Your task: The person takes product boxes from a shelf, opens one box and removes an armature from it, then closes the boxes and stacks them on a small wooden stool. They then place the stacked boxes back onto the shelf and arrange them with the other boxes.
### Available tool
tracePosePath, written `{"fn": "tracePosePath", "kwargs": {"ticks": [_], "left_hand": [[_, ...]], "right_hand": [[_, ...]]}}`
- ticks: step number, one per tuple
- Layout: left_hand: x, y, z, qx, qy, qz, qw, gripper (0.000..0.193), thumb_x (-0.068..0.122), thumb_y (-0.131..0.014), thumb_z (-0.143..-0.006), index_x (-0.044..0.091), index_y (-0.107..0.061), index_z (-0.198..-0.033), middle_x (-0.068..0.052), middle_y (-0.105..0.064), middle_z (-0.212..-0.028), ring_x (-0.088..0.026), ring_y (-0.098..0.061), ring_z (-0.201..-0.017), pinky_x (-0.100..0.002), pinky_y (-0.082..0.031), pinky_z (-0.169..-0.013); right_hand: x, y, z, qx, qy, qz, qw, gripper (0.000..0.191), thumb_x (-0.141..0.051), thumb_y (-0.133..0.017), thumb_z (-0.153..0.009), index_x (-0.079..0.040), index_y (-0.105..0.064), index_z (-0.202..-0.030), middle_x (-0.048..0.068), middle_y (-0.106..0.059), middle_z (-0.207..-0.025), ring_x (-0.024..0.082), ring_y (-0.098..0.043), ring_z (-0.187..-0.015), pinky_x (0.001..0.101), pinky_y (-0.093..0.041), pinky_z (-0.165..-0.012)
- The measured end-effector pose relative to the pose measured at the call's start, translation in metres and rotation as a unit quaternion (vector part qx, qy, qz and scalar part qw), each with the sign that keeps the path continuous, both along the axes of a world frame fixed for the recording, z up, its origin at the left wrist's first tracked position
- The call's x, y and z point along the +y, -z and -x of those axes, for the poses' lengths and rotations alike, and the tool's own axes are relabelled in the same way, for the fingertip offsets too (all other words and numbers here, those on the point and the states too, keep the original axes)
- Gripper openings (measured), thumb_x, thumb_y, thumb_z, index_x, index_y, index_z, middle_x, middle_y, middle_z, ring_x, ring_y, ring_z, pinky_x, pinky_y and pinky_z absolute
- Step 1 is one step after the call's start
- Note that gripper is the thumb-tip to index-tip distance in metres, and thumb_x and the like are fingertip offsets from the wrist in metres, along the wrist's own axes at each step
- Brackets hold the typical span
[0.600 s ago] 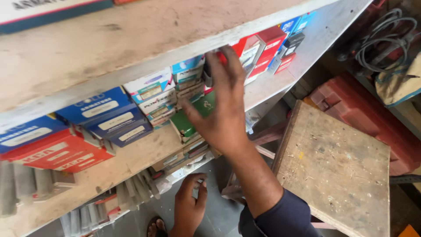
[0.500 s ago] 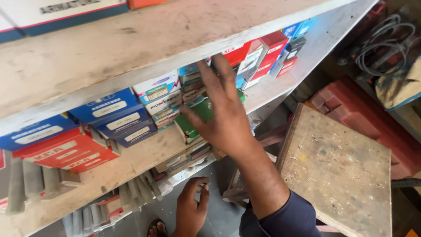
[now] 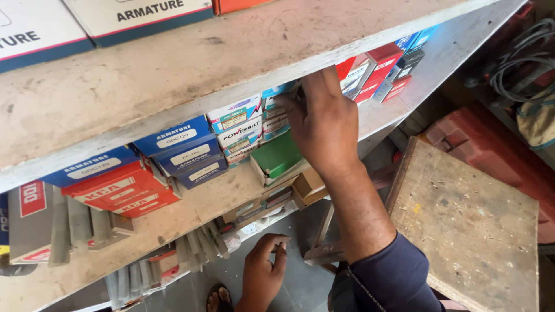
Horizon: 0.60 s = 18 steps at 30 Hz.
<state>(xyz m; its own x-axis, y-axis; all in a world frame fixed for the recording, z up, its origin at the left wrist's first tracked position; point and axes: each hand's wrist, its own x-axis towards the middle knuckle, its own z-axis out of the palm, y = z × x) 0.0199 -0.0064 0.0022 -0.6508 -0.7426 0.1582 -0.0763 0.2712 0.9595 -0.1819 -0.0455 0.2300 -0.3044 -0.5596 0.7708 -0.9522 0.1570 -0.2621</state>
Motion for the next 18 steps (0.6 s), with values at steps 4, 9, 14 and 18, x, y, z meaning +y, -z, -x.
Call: {"fn": "tracePosePath", "kwargs": {"ticks": [4, 9, 14, 18], "left_hand": [[0.004, 0.002, 0.002, 0.003, -0.012, -0.011, 1.0, 0.012, 0.004, -0.066, -0.09, 0.006, -0.07, -0.102, -0.009, -0.076, -0.091, -0.021, -0.075, -0.076, -0.032, -0.057, -0.067], [0.01, 0.0, -0.001, 0.021, -0.019, -0.007, 1.0, 0.011, 0.004, -0.067, -0.09, 0.006, -0.07, -0.101, -0.008, -0.076, -0.086, -0.017, -0.074, -0.071, -0.03, -0.057, -0.064], [0.007, -0.006, -0.005, 0.018, -0.027, -0.069, 0.997, 0.012, 0.005, -0.066, -0.09, 0.006, -0.071, -0.101, -0.005, -0.077, -0.086, -0.013, -0.067, -0.065, -0.029, -0.051, -0.056], [0.013, -0.006, -0.004, 0.05, -0.008, -0.119, 0.992, 0.012, 0.005, -0.064, -0.094, 0.004, -0.072, -0.103, -0.003, -0.077, -0.087, -0.009, -0.062, -0.065, -0.026, -0.052, -0.061]], "right_hand": [[0.0, 0.002, 0.005, 0.043, -0.001, 0.028, 0.999, 0.047, -0.009, -0.083, -0.09, -0.008, -0.058, -0.13, 0.011, -0.06, -0.125, 0.035, -0.069, -0.093, 0.0417, -0.056, -0.068], [0.0, 0.014, -0.003, 0.06, 0.005, 0.057, 0.997, 0.057, -0.002, -0.078, -0.092, -0.005, -0.051, -0.141, 0.018, -0.052, -0.142, 0.037, -0.069, -0.102, 0.0428, -0.06, -0.075], [0.022, 0.007, -0.013, 0.086, -0.005, 0.034, 0.996, 0.063, 0.005, -0.075, -0.092, -0.008, -0.05, -0.148, 0.015, -0.048, -0.153, 0.034, -0.068, -0.118, 0.0398, -0.062, -0.085], [0.058, -0.009, -0.017, 0.072, -0.046, 0.042, 0.995, 0.068, 0.008, -0.075, -0.094, -0.006, -0.046, -0.154, 0.016, -0.048, -0.153, 0.03, -0.066, -0.12, 0.0333, -0.064, -0.086]]}}
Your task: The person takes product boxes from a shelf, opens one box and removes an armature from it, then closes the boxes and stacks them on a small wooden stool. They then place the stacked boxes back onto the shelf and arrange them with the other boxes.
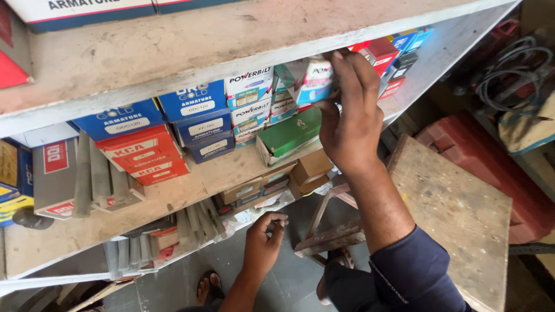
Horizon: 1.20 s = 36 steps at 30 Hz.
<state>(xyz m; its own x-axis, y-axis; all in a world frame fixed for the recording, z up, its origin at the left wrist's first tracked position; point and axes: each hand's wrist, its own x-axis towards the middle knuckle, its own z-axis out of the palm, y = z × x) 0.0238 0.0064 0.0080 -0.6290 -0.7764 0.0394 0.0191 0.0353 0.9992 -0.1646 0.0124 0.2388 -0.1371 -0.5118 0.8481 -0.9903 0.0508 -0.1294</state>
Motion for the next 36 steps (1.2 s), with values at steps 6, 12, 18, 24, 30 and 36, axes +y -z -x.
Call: {"fn": "tracePosePath", "kwargs": {"ticks": [6, 12, 18, 24, 30, 36], "left_hand": [[0.005, -0.016, -0.004, 0.174, 0.096, -0.141, 0.97, 0.031, 0.026, -0.068, -0.098, 0.0, -0.068, -0.115, -0.009, -0.067, -0.114, -0.015, -0.066, -0.101, -0.033, -0.058, -0.086], [0.043, -0.074, -0.036, 0.391, 0.228, -0.317, 0.833, 0.087, 0.06, -0.069, -0.086, 0.006, -0.04, -0.148, -0.012, -0.058, -0.14, -0.03, -0.064, -0.122, -0.05, -0.054, -0.094], [0.099, -0.086, -0.091, 0.308, 0.14, -0.377, 0.862, 0.099, 0.053, -0.077, -0.074, 0.01, -0.031, -0.15, -0.013, -0.057, -0.133, -0.036, -0.065, -0.117, -0.057, -0.049, -0.101], [0.127, -0.039, -0.101, 0.097, 0.221, -0.249, 0.938, 0.099, 0.035, -0.076, -0.071, 0.011, -0.034, -0.157, -0.015, -0.064, -0.12, -0.024, -0.067, -0.094, -0.036, -0.055, -0.066], [0.107, -0.033, -0.075, -0.002, 0.204, -0.205, 0.957, 0.091, 0.031, -0.072, -0.075, 0.014, -0.033, -0.155, -0.017, -0.064, -0.122, -0.023, -0.065, -0.098, -0.038, -0.054, -0.073], [0.073, -0.032, -0.05, 0.049, 0.138, -0.122, 0.982, 0.078, 0.027, -0.067, -0.089, 0.018, -0.031, -0.158, -0.014, -0.057, -0.132, -0.022, -0.062, -0.117, -0.036, -0.052, -0.097]], "right_hand": [[0.065, 0.023, -0.028, 0.051, 0.043, 0.005, 0.998, 0.072, 0.011, -0.072, -0.08, -0.003, -0.048, -0.147, 0.02, -0.052, -0.142, 0.041, -0.058, -0.13, 0.0464, -0.056, -0.104], [0.158, 0.068, -0.089, 0.128, -0.053, -0.008, 0.99, 0.055, 0.006, -0.078, -0.081, 0.002, -0.057, -0.131, 0.018, -0.063, -0.128, 0.036, -0.066, -0.113, 0.0434, -0.058, -0.093], [0.24, 0.064, -0.172, -0.051, -0.165, -0.122, 0.977, 0.05, -0.019, -0.081, -0.084, -0.005, -0.062, -0.128, 0.015, -0.067, -0.124, 0.027, -0.071, -0.094, 0.0374, -0.058, -0.077], [0.233, 0.095, -0.163, -0.59, -0.037, -0.082, 0.803, 0.072, -0.035, -0.078, -0.082, -0.004, -0.05, -0.141, 0.015, -0.065, -0.124, 0.027, -0.063, -0.089, 0.0398, -0.056, -0.08], [0.213, 0.146, -0.139, -0.909, -0.137, -0.132, 0.37, 0.064, -0.044, -0.07, -0.083, -0.009, -0.057, -0.135, 0.012, -0.07, -0.12, 0.028, -0.069, -0.11, 0.047, -0.057, -0.094], [0.177, 0.157, -0.119, -0.887, -0.156, -0.068, 0.429, 0.056, -0.031, -0.071, -0.087, -0.004, -0.054, -0.133, 0.013, -0.069, -0.119, 0.027, -0.069, -0.109, 0.0464, -0.057, -0.095]]}}
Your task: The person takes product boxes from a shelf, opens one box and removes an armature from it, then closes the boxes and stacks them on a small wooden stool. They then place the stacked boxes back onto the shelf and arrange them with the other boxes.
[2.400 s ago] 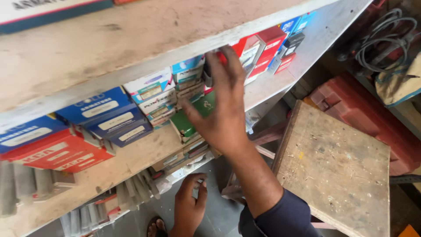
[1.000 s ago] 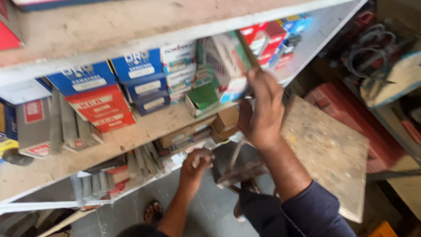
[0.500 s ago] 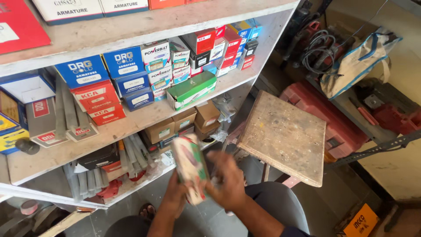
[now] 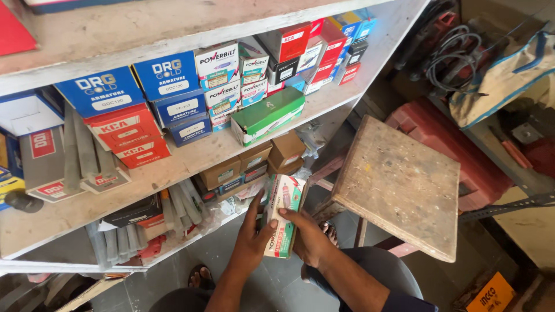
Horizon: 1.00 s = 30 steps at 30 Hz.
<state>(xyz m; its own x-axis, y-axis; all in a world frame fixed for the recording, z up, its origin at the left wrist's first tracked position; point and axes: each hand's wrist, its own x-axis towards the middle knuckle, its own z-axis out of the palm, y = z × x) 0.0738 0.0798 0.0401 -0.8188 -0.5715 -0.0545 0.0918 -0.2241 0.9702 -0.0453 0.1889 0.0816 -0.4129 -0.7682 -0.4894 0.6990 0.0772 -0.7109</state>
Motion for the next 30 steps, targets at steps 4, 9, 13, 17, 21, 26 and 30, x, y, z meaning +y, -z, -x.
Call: {"fn": "tracePosePath", "kwargs": {"ticks": [4, 9, 13, 17, 21, 26, 30], "left_hand": [[-0.011, 0.0, -0.001, -0.011, -0.059, 0.142, 0.988, 0.056, 0.023, -0.064, -0.097, 0.009, -0.05, -0.149, -0.015, -0.059, -0.141, -0.025, -0.063, -0.123, -0.036, -0.052, -0.1], [-0.017, -0.004, -0.012, -0.13, -0.057, 0.141, 0.98, 0.063, 0.024, -0.069, -0.087, 0.011, -0.049, -0.146, -0.01, -0.061, -0.135, -0.021, -0.068, -0.113, -0.035, -0.058, -0.083], [-0.013, -0.012, -0.022, -0.093, -0.063, 0.203, 0.973, 0.069, 0.014, -0.075, -0.08, 0.006, -0.053, -0.145, -0.017, -0.067, -0.127, -0.029, -0.068, -0.108, -0.039, -0.054, -0.089], [-0.011, -0.018, -0.025, -0.152, -0.04, 0.143, 0.977, 0.08, 0.016, -0.076, -0.073, 0.009, -0.047, -0.148, -0.016, -0.069, -0.122, -0.026, -0.073, -0.097, -0.036, -0.058, -0.082], [-0.009, -0.017, -0.024, -0.17, -0.022, 0.164, 0.971, 0.099, 0.016, -0.076, -0.07, 0.006, -0.028, -0.156, -0.016, -0.066, -0.123, -0.025, -0.073, -0.102, -0.035, -0.059, -0.086], [-0.005, -0.014, -0.02, -0.185, -0.025, 0.216, 0.958, 0.116, 0.016, -0.085, -0.062, 0.001, -0.017, -0.155, -0.022, -0.062, -0.13, -0.032, -0.069, -0.114, -0.037, -0.056, -0.092], [0.002, -0.017, -0.018, -0.169, -0.062, 0.209, 0.961, 0.112, 0.017, -0.082, -0.061, 0.006, -0.023, -0.155, -0.021, -0.071, -0.121, -0.036, -0.071, -0.108, -0.039, -0.058, -0.087]], "right_hand": [[-0.013, 0.007, 0.001, 0.075, 0.042, -0.045, 0.995, 0.052, -0.022, -0.071, -0.086, -0.002, -0.056, -0.131, 0.012, -0.069, -0.115, 0.023, -0.07, -0.104, 0.0405, -0.056, -0.091], [-0.018, 0.02, -0.006, 0.243, 0.022, -0.037, 0.969, 0.051, -0.011, -0.072, -0.086, 0.002, -0.05, -0.13, 0.012, -0.07, -0.112, 0.018, -0.068, -0.102, 0.0334, -0.055, -0.088], [-0.013, 0.024, -0.012, 0.293, -0.04, -0.034, 0.955, 0.051, -0.015, -0.074, -0.09, 0.005, -0.05, -0.13, 0.013, -0.07, -0.112, 0.017, -0.067, -0.102, 0.032, -0.055, -0.086], [-0.008, 0.023, -0.013, 0.356, -0.064, -0.068, 0.93, 0.056, -0.021, -0.075, -0.09, 0.003, -0.049, -0.135, 0.013, -0.071, -0.115, 0.016, -0.067, -0.104, 0.0298, -0.055, -0.088], [-0.001, 0.021, -0.016, 0.366, -0.077, -0.074, 0.925, 0.061, -0.022, -0.073, -0.091, 0.001, -0.045, -0.139, 0.013, -0.071, -0.119, 0.016, -0.068, -0.108, 0.0307, -0.056, -0.091], [0.007, 0.017, -0.019, 0.416, -0.092, -0.107, 0.898, 0.065, -0.023, -0.076, -0.088, 0.002, -0.045, -0.14, 0.013, -0.071, -0.117, 0.016, -0.069, -0.106, 0.0315, -0.056, -0.091], [0.008, 0.013, -0.012, 0.414, -0.109, -0.052, 0.902, 0.065, -0.024, -0.076, -0.09, 0.003, -0.046, -0.14, 0.013, -0.071, -0.119, 0.016, -0.066, -0.11, 0.0306, -0.053, -0.096]]}}
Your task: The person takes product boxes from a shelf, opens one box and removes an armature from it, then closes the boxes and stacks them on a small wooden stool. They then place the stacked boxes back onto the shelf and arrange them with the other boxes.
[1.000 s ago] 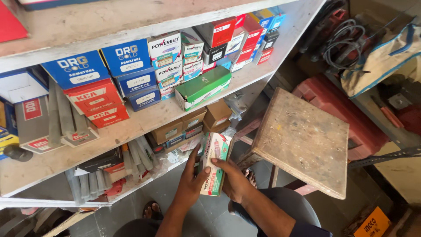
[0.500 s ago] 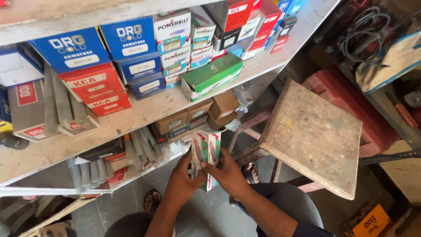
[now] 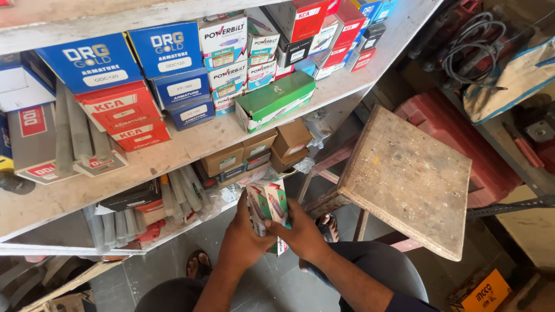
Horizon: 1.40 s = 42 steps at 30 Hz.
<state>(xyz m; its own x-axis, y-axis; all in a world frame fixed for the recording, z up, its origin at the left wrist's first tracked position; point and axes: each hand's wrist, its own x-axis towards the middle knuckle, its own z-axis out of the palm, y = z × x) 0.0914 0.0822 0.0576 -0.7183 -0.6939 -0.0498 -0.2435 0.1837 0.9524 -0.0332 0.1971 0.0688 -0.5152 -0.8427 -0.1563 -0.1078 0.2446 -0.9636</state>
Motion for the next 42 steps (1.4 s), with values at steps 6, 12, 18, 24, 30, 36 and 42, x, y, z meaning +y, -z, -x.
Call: {"fn": "tracePosePath", "kwargs": {"ticks": [6, 12, 18, 24, 30, 36, 42], "left_hand": [[0.005, 0.02, 0.001, 0.036, -0.012, -0.047, 0.998, 0.095, 0.016, -0.07, -0.072, 0.005, -0.022, -0.153, -0.019, -0.074, -0.111, -0.034, -0.08, -0.093, -0.041, -0.062, -0.079], [0.001, 0.051, -0.009, 0.161, -0.013, -0.049, 0.986, 0.054, 0.003, -0.056, -0.092, 0.002, -0.051, -0.146, -0.018, -0.075, -0.115, -0.025, -0.078, -0.1, -0.035, -0.062, -0.09], [-0.002, 0.033, -0.013, 0.373, 0.017, -0.213, 0.903, 0.082, 0.0, -0.062, -0.091, 0.005, -0.014, -0.157, -0.023, -0.068, -0.124, -0.02, -0.072, -0.105, -0.032, -0.057, -0.086], [0.0, 0.016, -0.008, 0.297, -0.028, -0.081, 0.951, 0.064, 0.004, -0.06, -0.099, -0.001, -0.031, -0.156, -0.019, -0.065, -0.132, -0.018, -0.068, -0.1, -0.031, -0.055, -0.084], [-0.004, 0.005, -0.009, 0.126, -0.101, 0.245, 0.956, 0.055, -0.009, -0.057, -0.088, 0.014, -0.066, -0.137, -0.021, -0.051, -0.151, -0.038, -0.058, -0.133, -0.04, -0.052, -0.102], [-0.002, -0.014, -0.007, 0.058, -0.106, 0.329, 0.937, 0.063, -0.006, -0.061, -0.075, 0.02, -0.069, -0.131, -0.022, -0.041, -0.157, -0.042, -0.045, -0.138, -0.055, -0.034, -0.116], [0.001, -0.019, -0.004, -0.002, -0.091, 0.397, 0.913, 0.043, 0.025, -0.082, -0.068, 0.028, -0.074, -0.111, -0.021, -0.038, -0.154, -0.05, -0.03, -0.139, -0.073, -0.016, -0.11]], "right_hand": [[-0.004, 0.002, -0.001, -0.004, 0.01, 0.031, 0.999, 0.068, -0.026, -0.072, -0.093, 0.0, -0.039, -0.146, 0.014, -0.063, -0.129, 0.017, -0.058, -0.12, 0.0318, -0.048, -0.102], [-0.001, 0.0, 0.014, -0.133, 0.068, 0.038, 0.988, 0.071, -0.031, -0.064, -0.093, -0.008, -0.034, -0.154, 0.014, -0.059, -0.138, 0.023, -0.056, -0.127, 0.0374, -0.044, -0.107], [0.01, -0.007, 0.028, -0.389, 0.057, 0.136, 0.909, 0.071, -0.028, -0.056, -0.089, -0.011, -0.034, -0.154, 0.014, -0.05, -0.15, 0.032, -0.051, -0.137, 0.0466, -0.041, -0.113], [0.007, -0.009, 0.026, -0.345, 0.042, 0.212, 0.913, 0.071, -0.024, -0.055, -0.089, -0.005, -0.035, -0.154, 0.017, -0.049, -0.15, 0.032, -0.05, -0.138, 0.0465, -0.04, -0.114], [0.006, -0.004, 0.027, -0.166, 0.038, 0.171, 0.97, 0.067, -0.014, -0.059, -0.087, -0.002, -0.038, -0.149, 0.014, -0.052, -0.138, 0.023, -0.048, -0.131, 0.0364, -0.038, -0.111], [0.001, -0.001, 0.02, -0.135, 0.051, 0.086, 0.986, 0.072, -0.012, -0.063, -0.085, -0.005, -0.036, -0.151, 0.01, -0.053, -0.137, 0.019, -0.048, -0.129, 0.0324, -0.037, -0.11], [0.002, 0.0, 0.017, -0.047, -0.023, -0.048, 0.997, 0.077, -0.029, -0.069, -0.09, -0.006, -0.033, -0.154, 0.012, -0.056, -0.137, 0.02, -0.051, -0.129, 0.0331, -0.039, -0.11]]}}
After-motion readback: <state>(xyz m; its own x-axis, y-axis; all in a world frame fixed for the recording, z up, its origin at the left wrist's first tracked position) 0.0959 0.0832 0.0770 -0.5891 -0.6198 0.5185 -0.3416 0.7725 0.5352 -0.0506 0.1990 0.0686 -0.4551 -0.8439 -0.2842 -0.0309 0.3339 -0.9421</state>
